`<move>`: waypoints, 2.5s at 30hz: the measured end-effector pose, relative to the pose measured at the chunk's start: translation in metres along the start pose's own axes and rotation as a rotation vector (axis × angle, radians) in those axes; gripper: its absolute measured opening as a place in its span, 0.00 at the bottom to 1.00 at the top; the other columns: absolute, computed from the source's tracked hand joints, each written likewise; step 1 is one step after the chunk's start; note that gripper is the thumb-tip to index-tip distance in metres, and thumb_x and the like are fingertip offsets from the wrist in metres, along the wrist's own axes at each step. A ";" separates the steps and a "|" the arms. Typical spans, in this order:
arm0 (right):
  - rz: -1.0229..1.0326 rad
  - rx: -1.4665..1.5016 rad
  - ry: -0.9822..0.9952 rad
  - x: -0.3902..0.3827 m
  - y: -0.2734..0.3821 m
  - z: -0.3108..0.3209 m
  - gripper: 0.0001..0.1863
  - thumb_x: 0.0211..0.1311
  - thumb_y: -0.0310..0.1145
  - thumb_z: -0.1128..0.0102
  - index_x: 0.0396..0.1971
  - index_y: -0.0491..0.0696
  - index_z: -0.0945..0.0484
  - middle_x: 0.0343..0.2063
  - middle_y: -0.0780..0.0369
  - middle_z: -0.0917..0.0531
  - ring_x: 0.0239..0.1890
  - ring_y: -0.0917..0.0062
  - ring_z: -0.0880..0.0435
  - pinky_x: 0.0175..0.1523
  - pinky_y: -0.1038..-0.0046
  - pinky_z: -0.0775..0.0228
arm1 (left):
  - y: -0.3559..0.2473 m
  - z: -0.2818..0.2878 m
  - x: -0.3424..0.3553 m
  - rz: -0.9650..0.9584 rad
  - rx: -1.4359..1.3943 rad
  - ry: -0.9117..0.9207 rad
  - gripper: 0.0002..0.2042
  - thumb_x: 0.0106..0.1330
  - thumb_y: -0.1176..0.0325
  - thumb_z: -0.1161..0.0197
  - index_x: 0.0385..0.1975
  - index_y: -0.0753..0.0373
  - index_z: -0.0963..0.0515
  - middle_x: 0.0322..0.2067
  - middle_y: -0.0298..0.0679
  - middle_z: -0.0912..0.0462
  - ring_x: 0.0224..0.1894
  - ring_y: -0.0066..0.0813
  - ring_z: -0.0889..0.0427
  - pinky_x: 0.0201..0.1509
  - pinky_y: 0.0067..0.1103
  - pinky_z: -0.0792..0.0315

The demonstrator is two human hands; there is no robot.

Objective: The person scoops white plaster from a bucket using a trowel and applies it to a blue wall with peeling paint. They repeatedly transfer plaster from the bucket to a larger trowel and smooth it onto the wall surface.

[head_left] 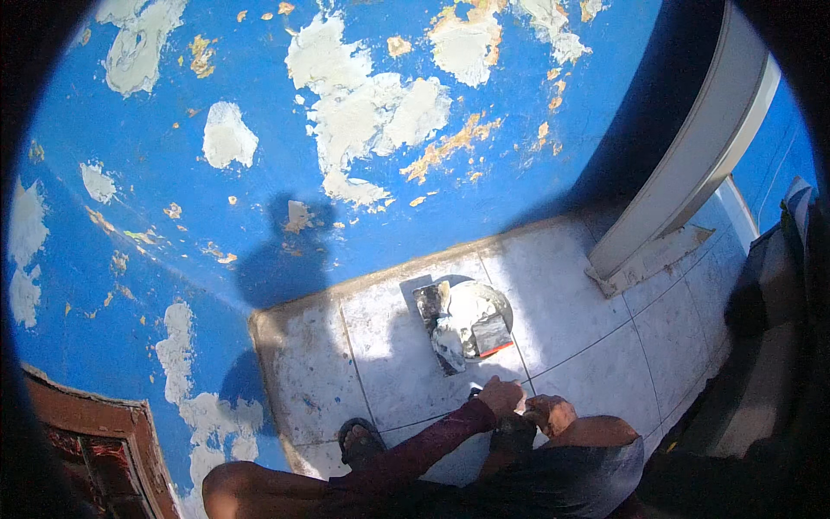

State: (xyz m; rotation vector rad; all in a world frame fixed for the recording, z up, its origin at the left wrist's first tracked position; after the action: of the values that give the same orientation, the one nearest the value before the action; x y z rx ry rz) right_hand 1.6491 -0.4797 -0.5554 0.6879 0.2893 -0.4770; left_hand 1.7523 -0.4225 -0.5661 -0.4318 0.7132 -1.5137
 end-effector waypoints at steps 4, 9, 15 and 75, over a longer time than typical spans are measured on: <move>0.195 -0.379 -0.089 -0.010 0.024 -0.003 0.29 0.55 0.52 0.36 0.51 0.47 0.27 0.37 0.56 0.20 0.44 0.57 0.21 0.63 0.52 0.44 | -0.010 0.024 -0.006 0.057 -0.077 -0.010 0.13 0.60 0.58 0.41 0.39 0.59 0.27 0.34 0.45 0.18 0.39 0.45 0.18 0.40 0.41 0.33; 0.073 -0.210 -0.040 -0.018 0.006 -0.030 0.32 0.55 0.55 0.42 0.53 0.48 0.30 0.50 0.57 0.25 0.57 0.63 0.30 0.67 0.48 0.57 | -0.011 0.015 -0.003 0.131 -0.151 0.089 0.16 0.58 0.63 0.41 0.42 0.61 0.34 0.34 0.47 0.19 0.40 0.49 0.19 0.41 0.41 0.31; 0.042 -0.171 -0.103 -0.006 0.016 -0.024 0.22 0.57 0.43 0.41 0.50 0.49 0.24 0.46 0.59 0.21 0.53 0.65 0.25 0.69 0.50 0.54 | 0.008 0.009 -0.007 0.105 -0.388 -0.034 0.23 0.52 0.58 0.36 0.42 0.65 0.33 0.35 0.52 0.20 0.42 0.54 0.21 0.45 0.42 0.29; -0.516 1.541 -1.901 -0.435 -0.033 -0.104 0.22 0.71 0.41 0.56 0.57 0.43 0.28 0.45 0.53 0.17 0.46 0.69 0.16 0.42 0.66 0.21 | -0.120 0.074 0.053 -0.288 -0.095 0.707 0.13 0.67 0.66 0.44 0.44 0.70 0.23 0.33 0.40 0.18 0.36 0.27 0.19 0.43 0.22 0.27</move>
State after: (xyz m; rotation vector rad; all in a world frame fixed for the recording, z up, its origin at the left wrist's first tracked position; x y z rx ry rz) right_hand 1.2508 -0.2915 -0.4733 1.2654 -1.9519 -1.6458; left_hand 1.7067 -0.4918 -0.4405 -0.0530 1.3185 -1.9292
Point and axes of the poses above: each hand's wrist, its own x-axis towards the middle knuckle, its own z-axis out of the back of the hand, y = z × x, the point moved 8 cm from there along x, towards the middle knuckle
